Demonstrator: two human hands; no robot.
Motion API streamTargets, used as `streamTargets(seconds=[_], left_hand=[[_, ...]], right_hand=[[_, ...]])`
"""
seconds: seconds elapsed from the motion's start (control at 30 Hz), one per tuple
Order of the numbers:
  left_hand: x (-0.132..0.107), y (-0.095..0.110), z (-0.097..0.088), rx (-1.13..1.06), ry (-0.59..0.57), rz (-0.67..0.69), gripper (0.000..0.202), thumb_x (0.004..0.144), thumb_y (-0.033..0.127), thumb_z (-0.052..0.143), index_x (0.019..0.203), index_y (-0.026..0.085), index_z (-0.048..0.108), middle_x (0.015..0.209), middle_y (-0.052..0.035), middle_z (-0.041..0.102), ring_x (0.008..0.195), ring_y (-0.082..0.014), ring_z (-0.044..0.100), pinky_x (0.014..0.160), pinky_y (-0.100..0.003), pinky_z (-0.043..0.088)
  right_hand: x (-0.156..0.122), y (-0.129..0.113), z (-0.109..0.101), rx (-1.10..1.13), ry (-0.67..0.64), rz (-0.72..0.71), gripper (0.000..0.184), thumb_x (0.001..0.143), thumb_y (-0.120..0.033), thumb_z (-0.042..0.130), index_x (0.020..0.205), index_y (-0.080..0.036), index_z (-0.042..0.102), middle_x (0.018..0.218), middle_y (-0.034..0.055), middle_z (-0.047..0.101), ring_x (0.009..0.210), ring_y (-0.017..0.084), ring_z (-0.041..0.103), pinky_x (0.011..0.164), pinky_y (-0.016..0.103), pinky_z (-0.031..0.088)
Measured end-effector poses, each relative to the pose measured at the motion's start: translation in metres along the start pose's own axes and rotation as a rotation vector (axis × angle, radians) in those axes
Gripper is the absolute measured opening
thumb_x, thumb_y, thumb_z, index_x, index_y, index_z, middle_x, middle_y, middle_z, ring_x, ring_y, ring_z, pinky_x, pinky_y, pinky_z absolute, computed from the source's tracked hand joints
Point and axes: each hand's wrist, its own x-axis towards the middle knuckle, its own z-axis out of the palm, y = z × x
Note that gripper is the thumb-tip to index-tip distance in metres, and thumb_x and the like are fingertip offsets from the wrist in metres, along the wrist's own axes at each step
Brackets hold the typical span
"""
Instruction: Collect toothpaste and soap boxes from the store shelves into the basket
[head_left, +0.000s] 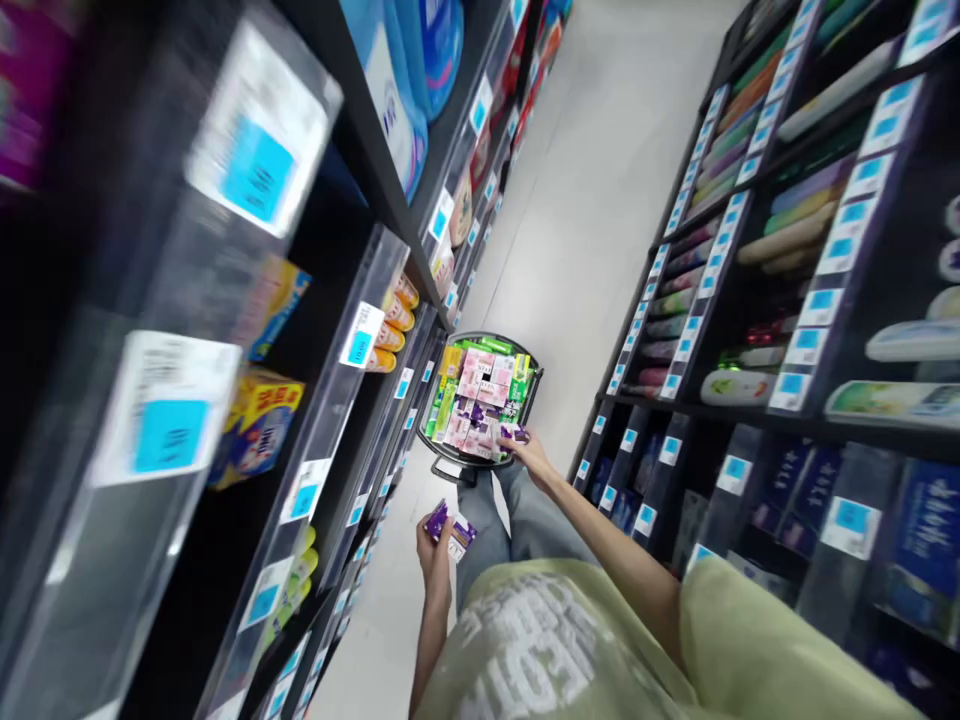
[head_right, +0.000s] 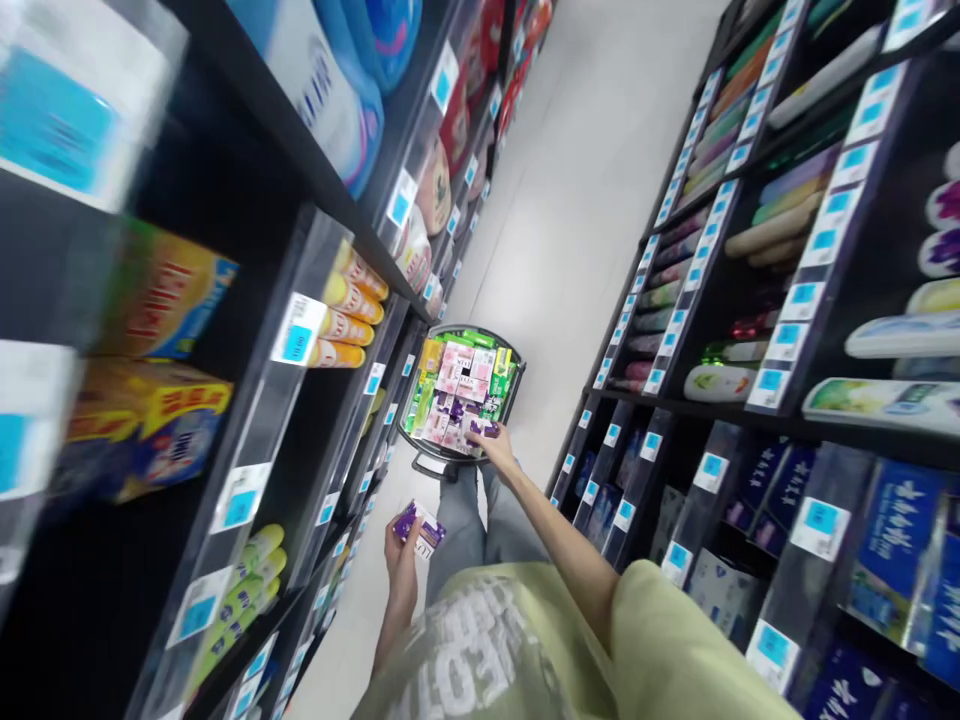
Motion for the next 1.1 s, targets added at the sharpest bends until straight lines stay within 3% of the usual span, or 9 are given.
streamTargets(seconds=[0.1, 0.23, 0.4, 0.53, 0.63, 0.77, 0.93, 1.1], left_hand=[[-0.022, 0.039, 0.006, -0.017, -0.076, 0.071, 0.058, 0.062, 0.045, 0.09, 0.107, 0.021, 0.061, 0.09, -0.002, 0.073, 0.074, -0.0185, 0.072, 0.07, -0.03, 0.057], [-0.049, 0.086, 0.026, -0.093, -0.198, 0.151, 0.06, 0.061, 0.043, 0.091, 0.108, 0.022, 0.059, 0.089, -0.0004, 0.072, 0.075, -0.0175, 0.072, 0.072, -0.029, 0.056], [-0.084, 0.131, 0.058, -0.173, -0.309, 0.249, 0.064, 0.058, 0.039, 0.091, 0.111, 0.021, 0.061, 0.096, -0.0033, 0.074, 0.083, -0.0194, 0.073, 0.079, -0.031, 0.056], [-0.119, 0.153, 0.075, -0.284, -0.386, 0.211, 0.066, 0.06, 0.038, 0.09, 0.116, 0.02, 0.061, 0.098, -0.0057, 0.076, 0.085, -0.0236, 0.075, 0.082, -0.036, 0.058], [-0.141, 0.156, 0.079, -0.37, -0.413, 0.181, 0.067, 0.061, 0.037, 0.089, 0.119, 0.022, 0.06, 0.1, -0.0051, 0.077, 0.09, -0.0256, 0.076, 0.085, -0.039, 0.058], [-0.154, 0.14, 0.067, -0.42, -0.383, 0.184, 0.068, 0.062, 0.037, 0.088, 0.122, 0.022, 0.058, 0.101, -0.0046, 0.078, 0.093, -0.0252, 0.075, 0.085, -0.036, 0.058], [-0.153, 0.108, 0.04, -0.431, -0.307, 0.128, 0.068, 0.061, 0.039, 0.088, 0.12, 0.021, 0.06, 0.09, -0.0036, 0.077, 0.086, -0.0255, 0.076, 0.076, -0.034, 0.058], [-0.147, 0.091, 0.017, -0.46, -0.252, 0.125, 0.062, 0.061, 0.042, 0.088, 0.114, 0.021, 0.064, 0.088, -0.0045, 0.077, 0.078, -0.0242, 0.075, 0.073, -0.035, 0.057]], right_hand=[[-0.045, -0.039, -0.03, 0.099, -0.163, 0.035, 0.07, 0.048, -0.039, 0.091, 0.107, -0.02, 0.06, 0.095, 0.0058, 0.073, 0.079, 0.023, 0.071, 0.067, 0.034, 0.058], [-0.099, -0.087, -0.056, 0.208, -0.349, -0.027, 0.071, 0.05, -0.042, 0.093, 0.111, -0.022, 0.061, 0.095, 0.0021, 0.072, 0.075, 0.019, 0.07, 0.062, 0.029, 0.056], [-0.151, -0.126, -0.064, 0.274, -0.458, -0.16, 0.062, 0.058, -0.046, 0.091, 0.108, -0.023, 0.063, 0.085, 0.0009, 0.071, 0.064, 0.016, 0.066, 0.052, 0.024, 0.05], [-0.173, -0.142, -0.061, 0.284, -0.507, -0.234, 0.056, 0.066, -0.048, 0.086, 0.111, -0.026, 0.062, 0.086, 0.0002, 0.069, 0.062, 0.015, 0.064, 0.047, 0.024, 0.05], [-0.182, -0.15, -0.058, 0.263, -0.545, -0.28, 0.051, 0.069, -0.048, 0.083, 0.111, -0.027, 0.063, 0.09, 0.001, 0.07, 0.064, 0.017, 0.065, 0.047, 0.025, 0.051], [-0.187, -0.159, -0.055, 0.192, -0.518, -0.377, 0.046, 0.071, -0.044, 0.082, 0.11, -0.027, 0.064, 0.096, 0.001, 0.07, 0.074, 0.018, 0.067, 0.058, 0.027, 0.055], [-0.194, -0.164, -0.052, 0.136, -0.541, -0.434, 0.051, 0.072, -0.038, 0.079, 0.119, -0.03, 0.063, 0.106, 0.0009, 0.069, 0.088, 0.021, 0.068, 0.068, 0.03, 0.058], [-0.209, -0.166, -0.043, 0.102, -0.574, -0.45, 0.063, 0.069, -0.039, 0.083, 0.127, -0.03, 0.058, 0.117, 0.0051, 0.068, 0.096, 0.025, 0.068, 0.058, 0.03, 0.056]])
